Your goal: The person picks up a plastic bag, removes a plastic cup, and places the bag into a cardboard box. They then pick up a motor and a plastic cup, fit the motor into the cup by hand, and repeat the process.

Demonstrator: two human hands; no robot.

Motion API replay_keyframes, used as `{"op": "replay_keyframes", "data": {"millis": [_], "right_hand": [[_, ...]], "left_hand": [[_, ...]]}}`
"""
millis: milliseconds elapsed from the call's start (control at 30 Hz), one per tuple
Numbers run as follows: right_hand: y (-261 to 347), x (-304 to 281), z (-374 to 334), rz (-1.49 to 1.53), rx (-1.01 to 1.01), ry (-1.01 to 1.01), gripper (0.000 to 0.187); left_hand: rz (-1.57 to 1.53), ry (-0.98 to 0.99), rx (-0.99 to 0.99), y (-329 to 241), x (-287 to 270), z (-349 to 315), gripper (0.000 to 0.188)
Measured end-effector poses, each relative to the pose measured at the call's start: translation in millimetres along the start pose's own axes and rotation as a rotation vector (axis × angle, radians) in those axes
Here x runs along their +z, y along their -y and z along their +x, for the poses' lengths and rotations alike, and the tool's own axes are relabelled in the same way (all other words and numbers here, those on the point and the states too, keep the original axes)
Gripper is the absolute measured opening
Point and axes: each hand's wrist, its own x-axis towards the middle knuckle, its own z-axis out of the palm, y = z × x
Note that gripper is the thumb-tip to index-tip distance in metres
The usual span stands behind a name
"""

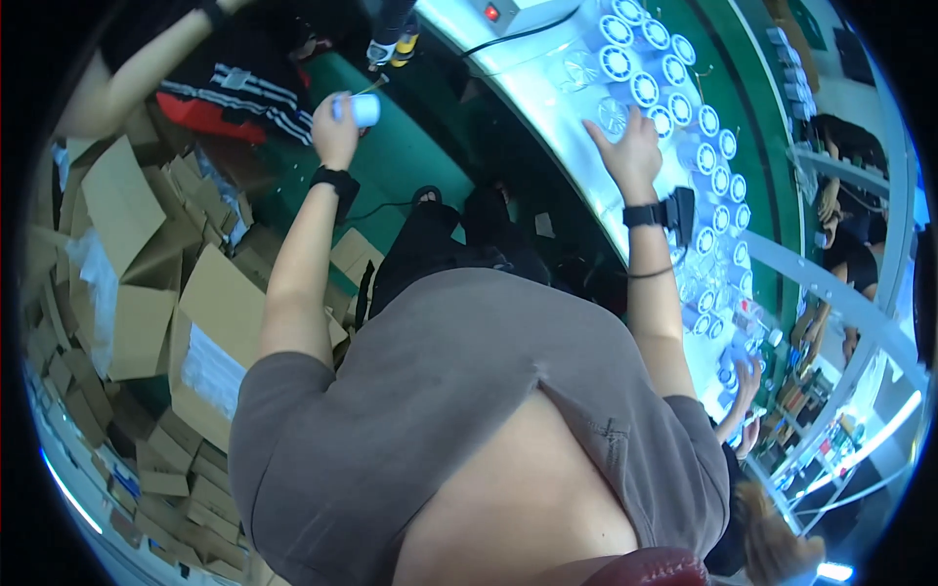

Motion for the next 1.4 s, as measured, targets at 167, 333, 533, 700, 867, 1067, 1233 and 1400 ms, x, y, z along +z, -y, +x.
{"op": "replay_keyframes", "data": {"millis": [167,333,533,700,867,1067,1233,1400], "right_hand": [[-9,19,9,0.108,0.08,0.029,0.061],[8,-13,-13,1.857,0.589,0.46,0.053],[108,37,-50,2.321,0.997,1.13,0.045],[142,90,-45,2.225,1.183,1.357,0.044],[145,122,-10,2.119,1.158,1.322,0.037],[163,118,14,2.002,1.163,1.344,0.039],[192,144,27,1.951,1.042,1.426,0.041],[238,163,37,2.012,1.072,1.584,0.04]], "left_hand": [[-1.139,0.175,-0.788,0,-19,-16,0.031],[-1.612,0.353,-0.891,-6,-54,-56,0.033],[-1.794,0.645,-0.751,-19,-87,-92,0.04],[-1.658,0.372,-0.783,-22,-120,-131,0.039],[-1.469,0.038,-0.86,-19,-135,-164,0.034],[-1.421,-0.166,-0.945,-14,-129,-183,0.03],[-1.377,-0.252,-1.015,-16,-119,-181,0.028],[-1.322,-0.328,-1.095,-26,-116,-176,0.028]]}}
